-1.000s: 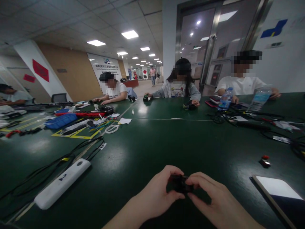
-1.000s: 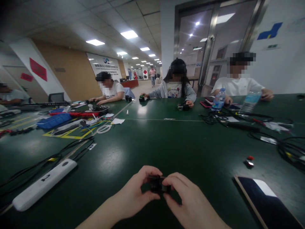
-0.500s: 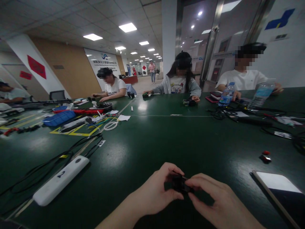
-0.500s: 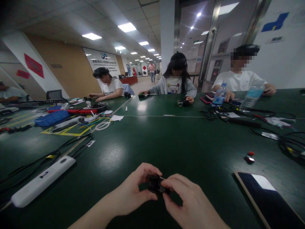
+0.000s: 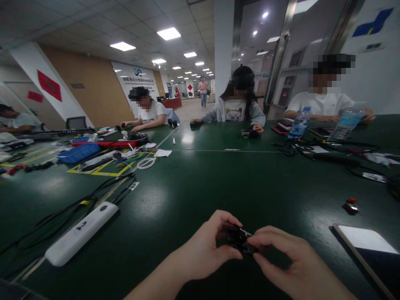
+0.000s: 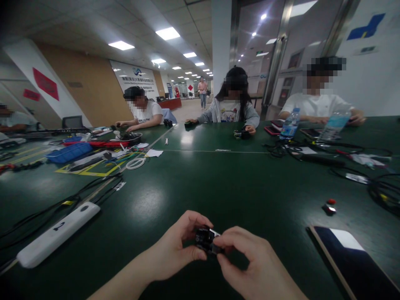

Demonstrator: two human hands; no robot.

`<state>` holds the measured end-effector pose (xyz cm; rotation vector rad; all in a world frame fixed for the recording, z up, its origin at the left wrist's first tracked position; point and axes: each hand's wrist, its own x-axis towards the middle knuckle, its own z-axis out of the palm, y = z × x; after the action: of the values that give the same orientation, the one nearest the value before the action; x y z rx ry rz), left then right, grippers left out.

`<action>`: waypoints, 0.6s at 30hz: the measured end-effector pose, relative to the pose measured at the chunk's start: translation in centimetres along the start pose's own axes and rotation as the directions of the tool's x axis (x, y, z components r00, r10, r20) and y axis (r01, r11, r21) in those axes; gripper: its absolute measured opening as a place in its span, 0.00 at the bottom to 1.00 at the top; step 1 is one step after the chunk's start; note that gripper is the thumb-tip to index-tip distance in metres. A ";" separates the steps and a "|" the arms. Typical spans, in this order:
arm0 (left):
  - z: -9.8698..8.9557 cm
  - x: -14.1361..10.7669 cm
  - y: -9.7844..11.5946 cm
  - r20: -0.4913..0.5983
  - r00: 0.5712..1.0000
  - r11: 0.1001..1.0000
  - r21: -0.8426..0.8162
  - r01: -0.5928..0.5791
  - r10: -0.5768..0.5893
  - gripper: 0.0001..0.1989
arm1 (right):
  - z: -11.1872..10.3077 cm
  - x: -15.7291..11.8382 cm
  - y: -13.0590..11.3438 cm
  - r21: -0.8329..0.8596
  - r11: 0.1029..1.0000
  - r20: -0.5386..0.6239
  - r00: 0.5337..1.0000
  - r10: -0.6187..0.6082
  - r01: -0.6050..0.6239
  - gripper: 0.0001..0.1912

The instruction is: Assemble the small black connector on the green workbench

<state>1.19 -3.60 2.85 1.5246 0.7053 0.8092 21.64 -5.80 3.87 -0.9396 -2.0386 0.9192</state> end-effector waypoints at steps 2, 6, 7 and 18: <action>0.0 0.0 0.1 0.012 1.000 1.000 0.002 0.014 -0.014 0.22 | 0.0 -0.1 0.1 -0.014 1.000 0.001 1.000 0.000 0.000 0.11; 0.1 0.0 0.3 0.022 1.000 1.000 -0.017 0.000 0.001 0.21 | 0.1 -0.2 -0.1 -0.039 0.999 -0.027 1.000 0.015 -0.016 0.11; 0.1 0.0 0.4 0.019 1.000 1.000 -0.019 -0.007 0.008 0.21 | 0.1 -0.2 -0.2 -0.040 0.999 -0.029 0.999 0.013 -0.014 0.12; -0.1 -0.1 0.9 0.017 0.999 0.999 0.010 0.035 -0.035 0.21 | 0.0 -0.2 -0.3 -0.036 0.999 -0.034 0.999 0.026 -0.027 0.11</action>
<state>1.04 -3.78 3.69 1.5217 0.7223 0.7664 21.66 -6.14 4.06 -0.9975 -2.0252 0.8765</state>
